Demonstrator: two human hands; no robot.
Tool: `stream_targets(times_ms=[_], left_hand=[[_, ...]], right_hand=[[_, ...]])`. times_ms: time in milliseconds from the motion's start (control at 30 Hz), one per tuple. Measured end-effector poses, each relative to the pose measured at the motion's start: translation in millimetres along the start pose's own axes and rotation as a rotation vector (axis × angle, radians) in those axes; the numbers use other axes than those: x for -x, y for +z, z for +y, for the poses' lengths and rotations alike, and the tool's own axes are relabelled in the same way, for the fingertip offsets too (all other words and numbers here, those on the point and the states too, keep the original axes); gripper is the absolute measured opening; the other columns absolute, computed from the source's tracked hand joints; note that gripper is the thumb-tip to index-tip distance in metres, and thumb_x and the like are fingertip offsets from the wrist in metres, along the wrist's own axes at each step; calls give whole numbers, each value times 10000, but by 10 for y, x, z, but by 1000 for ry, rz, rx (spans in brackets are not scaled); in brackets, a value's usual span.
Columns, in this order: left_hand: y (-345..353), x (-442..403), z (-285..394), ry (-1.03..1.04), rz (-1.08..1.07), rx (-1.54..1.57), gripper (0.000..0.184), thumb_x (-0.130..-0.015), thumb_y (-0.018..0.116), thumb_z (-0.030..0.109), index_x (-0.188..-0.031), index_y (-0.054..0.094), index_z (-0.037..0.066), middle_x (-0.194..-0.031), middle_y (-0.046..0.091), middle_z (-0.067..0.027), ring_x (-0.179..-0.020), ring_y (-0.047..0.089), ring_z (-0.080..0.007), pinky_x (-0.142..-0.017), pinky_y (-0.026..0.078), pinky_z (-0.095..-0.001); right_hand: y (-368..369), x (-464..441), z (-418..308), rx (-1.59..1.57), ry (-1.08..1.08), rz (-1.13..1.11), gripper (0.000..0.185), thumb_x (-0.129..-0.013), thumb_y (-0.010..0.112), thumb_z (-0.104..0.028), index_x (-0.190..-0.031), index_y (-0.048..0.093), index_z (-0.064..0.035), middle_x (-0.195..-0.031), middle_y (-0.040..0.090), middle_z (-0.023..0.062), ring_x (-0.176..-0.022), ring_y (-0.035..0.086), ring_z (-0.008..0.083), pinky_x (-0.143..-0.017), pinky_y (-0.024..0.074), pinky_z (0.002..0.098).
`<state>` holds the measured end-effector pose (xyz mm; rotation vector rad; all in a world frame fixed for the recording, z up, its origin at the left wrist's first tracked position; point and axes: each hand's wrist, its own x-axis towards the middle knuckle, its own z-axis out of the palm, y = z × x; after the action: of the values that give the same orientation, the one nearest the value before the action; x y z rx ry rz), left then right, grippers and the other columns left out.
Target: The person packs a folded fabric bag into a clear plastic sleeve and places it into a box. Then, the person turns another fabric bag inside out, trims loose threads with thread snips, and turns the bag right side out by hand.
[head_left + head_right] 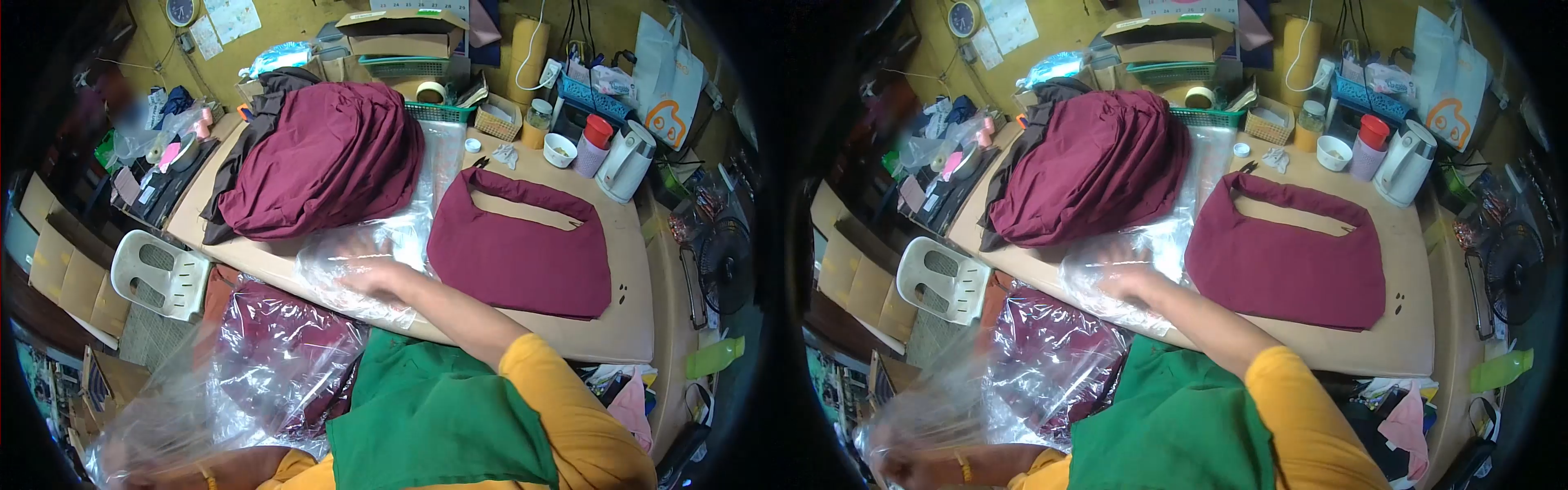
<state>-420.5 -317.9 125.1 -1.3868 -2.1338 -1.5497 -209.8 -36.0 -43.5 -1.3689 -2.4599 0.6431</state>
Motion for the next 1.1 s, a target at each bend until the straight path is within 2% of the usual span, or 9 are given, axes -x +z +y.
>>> stream_targets(times_ms=[67, 200, 333, 467, 567, 667, 900, 1000, 1100], left_hand=[[278, -64, 256, 85, -411, -1, 102, -853, 580, 120, -863, 629, 32, -777, 624, -115, -683, 599, -233, -629, 484, -327], [1403, 231, 706, 399, -971, 134, 94, -786, 621, 80, -865, 646, 35, -770, 626, -155, -697, 627, -306, -643, 505, -377], [2453, 852, 742, 614, -1020, 223, 112, -848, 578, 116, -791, 591, 20, -688, 616, -178, -614, 620, -355, -573, 497, -441], [2850, 1148, 986, 575, -1147, 231, 124, -875, 578, 136, -849, 595, 17, -687, 620, -181, -636, 627, -355, -578, 505, -442], [2990, 1228, 1156, 674, -1033, 300, 138, -876, 588, 148, -907, 595, 13, -709, 627, -164, -641, 630, -339, -574, 506, -442], [3036, 1309, 1245, 743, -994, 420, 134, -870, 602, 138, -919, 598, 14, -755, 632, -158, -654, 630, -327, -580, 508, -434], [2876, 997, 1439, 693, -1317, 458, 168, -895, 630, 180, -975, 639, 34, -852, 648, -157, -699, 637, -329, -634, 508, -430], [2916, 702, 1431, 652, -623, 397, 253, -923, 621, 284, -935, 664, 35, -728, 621, -166, -675, 640, -325, -644, 501, -429], [2955, 480, 1205, 472, -1178, 120, 265, -923, 638, 303, -963, 674, 43, -761, 605, -143, -652, 625, -260, -613, 487, -395]], right_hand=[[-498, 240, -208, -348, -333, -453, 631, -987, 368, -564, -1342, 531, -67, -1443, 470, 132, -1374, 387, 296, -1162, 212, 478], [-954, 970, -162, -1377, -277, -453, 624, -965, 482, -550, -1231, 603, 2, -1238, 613, 121, -1185, 560, 247, -1061, 388, 402], [-1122, 1190, 347, -889, 46, -218, 262, -937, 662, -195, -1064, 635, 33, -1156, 631, 160, -1054, 604, 125, -877, 492, 258], [-849, 1495, 930, -1241, 120, 29, 247, -927, 662, -205, -1015, 607, 19, -982, 662, 92, -861, 639, 150, -789, 529, 297], [-967, 1765, 1009, -619, 73, 430, 288, -935, 647, -204, -1080, 543, 22, -802, 655, 65, -776, 653, 172, -723, 534, 326], [-1284, 1979, 987, -530, 278, 176, 248, -932, 642, -133, -1080, 538, 37, -835, 654, 70, -797, 643, 138, -725, 529, 301], [-1084, 1982, 1255, -1112, 229, 203, 261, -865, 626, 90, -1103, 545, 23, -857, 643, 44, -789, 603, 65, -719, 504, 217], [-1099, 2024, 1187, -1253, 25, 329, 321, -825, 657, 116, -1108, 550, 12, -903, 616, 34, -815, 583, 58, -742, 495, 210], [-1213, 2026, 1148, -1295, -95, 329, 351, -797, 679, 127, -1102, 554, 3, -917, 574, 16, -843, 558, 52, -765, 489, 207]])
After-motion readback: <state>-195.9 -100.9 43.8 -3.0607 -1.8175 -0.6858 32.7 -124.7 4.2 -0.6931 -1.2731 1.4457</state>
